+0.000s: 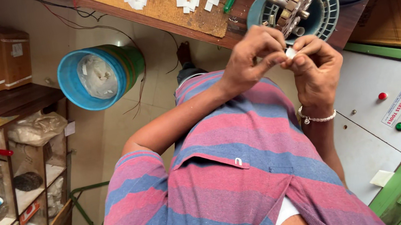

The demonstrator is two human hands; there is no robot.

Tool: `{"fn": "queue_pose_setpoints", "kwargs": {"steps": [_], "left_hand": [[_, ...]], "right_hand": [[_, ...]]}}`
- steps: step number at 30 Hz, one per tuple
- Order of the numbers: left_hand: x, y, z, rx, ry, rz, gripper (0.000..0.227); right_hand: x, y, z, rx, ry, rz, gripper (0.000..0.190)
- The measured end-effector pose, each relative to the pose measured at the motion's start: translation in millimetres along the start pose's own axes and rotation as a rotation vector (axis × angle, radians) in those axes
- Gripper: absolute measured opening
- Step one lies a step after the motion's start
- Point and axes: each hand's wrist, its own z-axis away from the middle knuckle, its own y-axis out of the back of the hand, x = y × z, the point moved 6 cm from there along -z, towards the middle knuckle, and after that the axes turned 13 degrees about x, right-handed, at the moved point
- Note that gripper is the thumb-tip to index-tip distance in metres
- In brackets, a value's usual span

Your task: The person inserts small white rectangular pieces into the slots of a motor stator on a workbench. They then move to a green press machine and place the stator into the press, operating the lever to press the components.

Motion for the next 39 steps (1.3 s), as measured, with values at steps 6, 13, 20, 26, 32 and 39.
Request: {"fn": "queue_pose_setpoints", "kwargs": {"steps": [6, 13, 20, 26, 32, 39], "left_hand": [[-18, 14, -14, 0.181, -0.113, -0.161, 0.062], [-30, -8, -17, 0.122, -0.127, -0.212, 0.066], [-14, -10, -36, 0.059, -0.019, -0.438, 0.061], [-11, -4, -50, -0.048, -0.061, -0.414, 0.067], [-16, 0, -45, -0.033, -0.077, -0.329, 0.063], [-30, 1, -44, -0.037, -0.006, -0.242, 0.063]], "right_hand": [[-22, -6, -18, 0.039, 0.465, 0.631, 0.013], [-9, -8, -51, -0.064, 0.546, 0.683, 0.015], [-12, -7, -64, -0.056, 0.591, 0.665, 0.014], [-23, -1, -65, -0.034, 0.587, 0.661, 0.014], [-26, -11, -63, -0.102, 0.473, 0.606, 0.011], [-29, -23, -67, -0.026, 0.542, 0.706, 0.012]]}}
